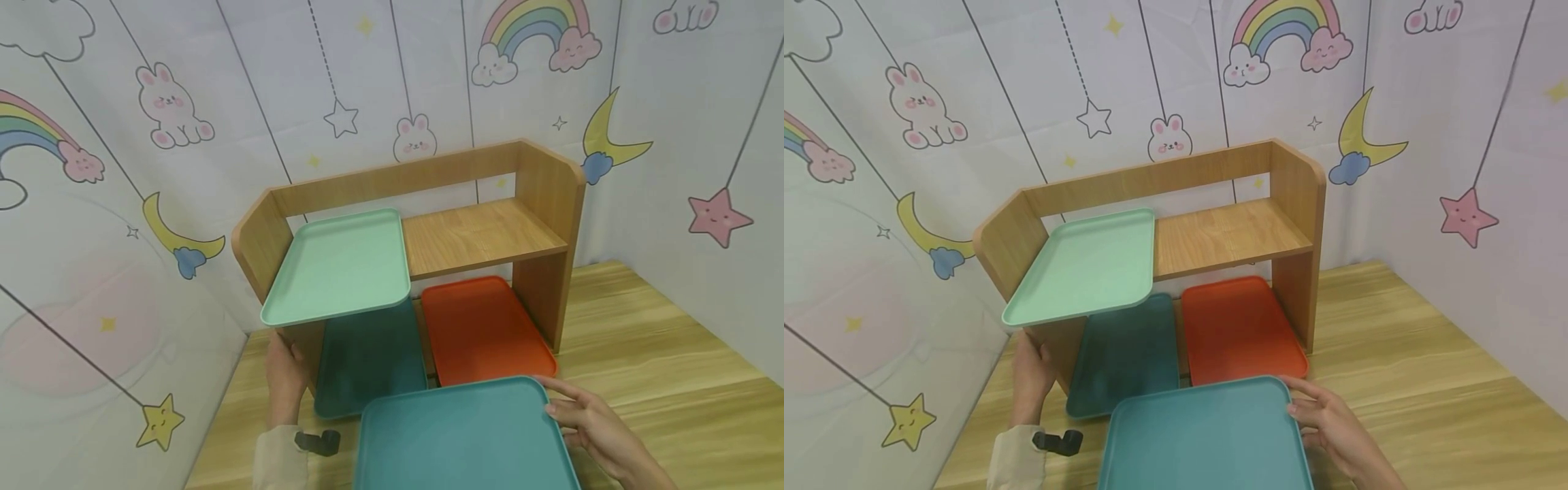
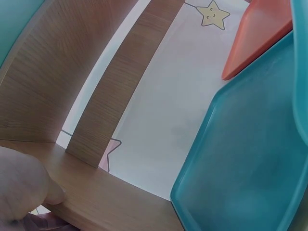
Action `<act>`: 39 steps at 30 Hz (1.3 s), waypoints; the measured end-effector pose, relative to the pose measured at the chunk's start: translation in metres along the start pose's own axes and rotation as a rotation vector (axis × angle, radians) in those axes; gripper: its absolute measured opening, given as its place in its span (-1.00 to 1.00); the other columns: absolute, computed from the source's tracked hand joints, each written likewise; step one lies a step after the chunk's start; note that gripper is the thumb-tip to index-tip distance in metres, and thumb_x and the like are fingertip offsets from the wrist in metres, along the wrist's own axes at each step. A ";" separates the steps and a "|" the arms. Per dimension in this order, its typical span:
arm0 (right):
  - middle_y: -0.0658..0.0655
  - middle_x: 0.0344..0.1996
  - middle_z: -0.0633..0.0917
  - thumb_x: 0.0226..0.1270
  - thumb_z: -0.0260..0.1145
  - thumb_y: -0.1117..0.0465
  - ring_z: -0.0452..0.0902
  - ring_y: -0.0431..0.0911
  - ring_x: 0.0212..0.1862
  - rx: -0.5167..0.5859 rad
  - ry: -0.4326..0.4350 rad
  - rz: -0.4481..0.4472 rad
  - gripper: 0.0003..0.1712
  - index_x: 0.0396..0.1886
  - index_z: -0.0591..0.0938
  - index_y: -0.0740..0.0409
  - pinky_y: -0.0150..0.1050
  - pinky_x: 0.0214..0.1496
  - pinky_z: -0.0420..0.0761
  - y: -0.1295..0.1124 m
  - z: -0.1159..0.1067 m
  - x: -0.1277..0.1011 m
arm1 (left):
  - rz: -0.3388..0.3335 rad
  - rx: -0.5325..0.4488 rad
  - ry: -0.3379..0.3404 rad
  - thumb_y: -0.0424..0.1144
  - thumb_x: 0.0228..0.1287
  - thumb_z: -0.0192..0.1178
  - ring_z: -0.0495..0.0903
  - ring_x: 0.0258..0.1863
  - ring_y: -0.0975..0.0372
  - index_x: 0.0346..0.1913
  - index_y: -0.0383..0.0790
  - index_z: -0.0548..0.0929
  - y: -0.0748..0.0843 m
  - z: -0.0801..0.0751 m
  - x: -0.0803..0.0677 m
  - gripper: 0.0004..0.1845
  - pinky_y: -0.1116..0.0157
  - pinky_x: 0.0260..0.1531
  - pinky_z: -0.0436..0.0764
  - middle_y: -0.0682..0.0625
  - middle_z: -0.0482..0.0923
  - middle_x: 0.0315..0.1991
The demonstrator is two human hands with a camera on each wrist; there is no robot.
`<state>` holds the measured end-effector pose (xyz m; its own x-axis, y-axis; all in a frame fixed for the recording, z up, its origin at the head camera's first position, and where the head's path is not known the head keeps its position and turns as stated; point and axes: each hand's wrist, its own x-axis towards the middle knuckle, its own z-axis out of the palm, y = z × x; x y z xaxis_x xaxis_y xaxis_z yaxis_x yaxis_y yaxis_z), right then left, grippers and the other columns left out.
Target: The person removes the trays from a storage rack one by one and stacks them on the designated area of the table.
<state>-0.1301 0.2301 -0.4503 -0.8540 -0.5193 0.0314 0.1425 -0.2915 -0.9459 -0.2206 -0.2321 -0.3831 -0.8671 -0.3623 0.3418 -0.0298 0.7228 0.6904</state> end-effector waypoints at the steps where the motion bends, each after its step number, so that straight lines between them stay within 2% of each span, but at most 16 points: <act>1: 0.02 -0.11 0.70 0.50 -0.06 0.33 0.68 -0.10 -0.13 -0.003 0.002 0.001 -0.50 0.19 0.44 -0.35 -0.14 -0.10 0.69 0.001 0.000 0.000 | -0.001 0.000 -0.001 -0.46 0.40 -0.25 0.39 0.17 -0.31 0.22 -0.56 0.24 0.000 0.000 0.000 -0.62 -0.19 0.15 0.39 -0.51 0.36 0.14; 8: 0.01 -0.10 0.70 0.50 -0.03 0.29 0.68 -0.10 -0.11 -0.002 0.017 0.045 -0.53 0.18 0.43 -0.38 -0.11 -0.07 0.68 0.002 0.001 0.000 | 0.011 -0.004 0.003 -0.48 0.40 -0.25 0.40 0.16 -0.30 0.21 -0.56 0.25 0.000 0.000 0.000 -0.62 -0.19 0.15 0.40 -0.52 0.37 0.14; 15: -0.02 -0.11 0.69 0.51 -0.08 0.32 0.67 -0.12 -0.09 -0.007 -0.017 0.031 -0.49 0.19 0.44 -0.39 -0.12 -0.08 0.68 0.009 0.001 0.003 | 0.024 0.005 0.024 -0.48 0.39 -0.22 0.42 0.12 -0.31 0.18 -0.56 0.26 0.000 0.001 -0.002 -0.65 -0.19 0.11 0.42 -0.51 0.39 0.09; 22: -0.05 -0.05 0.68 0.51 -0.07 0.30 0.65 -0.15 -0.05 -0.015 -0.018 0.066 -0.52 0.18 0.44 -0.39 -0.13 -0.06 0.67 0.016 -0.002 0.004 | 0.023 0.008 0.026 -0.47 0.39 -0.23 0.44 0.10 -0.31 0.16 -0.56 0.27 0.001 0.000 -0.002 -0.66 -0.18 0.07 0.44 -0.51 0.41 0.06; 27: -0.05 -0.03 0.67 0.52 -0.07 0.28 0.63 -0.17 -0.04 0.012 -0.013 0.106 -0.55 0.22 0.42 -0.29 -0.14 -0.06 0.67 0.020 -0.005 0.003 | 0.018 -0.003 0.015 -0.48 0.39 -0.23 0.43 0.11 -0.30 0.17 -0.54 0.25 0.002 0.000 -0.002 -0.65 -0.18 0.08 0.43 -0.49 0.41 0.06; 34: 0.01 0.01 0.66 0.52 -0.08 0.27 0.64 -0.09 -0.01 0.044 -0.021 0.121 -0.49 0.42 0.25 0.00 -0.07 -0.03 0.66 0.026 -0.009 0.002 | 0.026 -0.006 0.026 -0.48 0.39 -0.22 0.43 0.10 -0.29 0.14 -0.53 0.27 0.001 0.002 -0.002 -0.68 -0.18 0.08 0.43 -0.48 0.41 0.05; 37: 0.04 0.00 0.66 0.52 -0.08 0.28 0.64 -0.07 0.00 0.050 -0.034 0.121 -0.50 0.41 0.26 -0.03 -0.04 -0.02 0.66 0.028 -0.010 0.002 | 0.040 -0.005 0.039 -0.49 0.37 -0.21 0.43 0.09 -0.30 0.15 -0.55 0.27 0.001 0.002 -0.003 -0.67 -0.19 0.06 0.43 -0.49 0.42 0.03; 39: 0.05 0.01 0.65 0.51 -0.06 0.28 0.63 -0.06 0.01 0.050 -0.042 0.132 -0.52 0.36 0.32 -0.13 -0.02 -0.01 0.65 0.029 -0.011 0.003 | 0.045 -0.007 0.038 -0.50 0.37 -0.20 0.43 0.10 -0.31 0.17 -0.55 0.26 0.001 0.001 -0.003 -0.65 -0.19 0.07 0.43 -0.50 0.42 0.03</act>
<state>-0.1336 0.2288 -0.4808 -0.8045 -0.5888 -0.0780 0.2779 -0.2572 -0.9255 -0.2188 -0.2294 -0.3844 -0.8478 -0.3519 0.3967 0.0121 0.7350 0.6780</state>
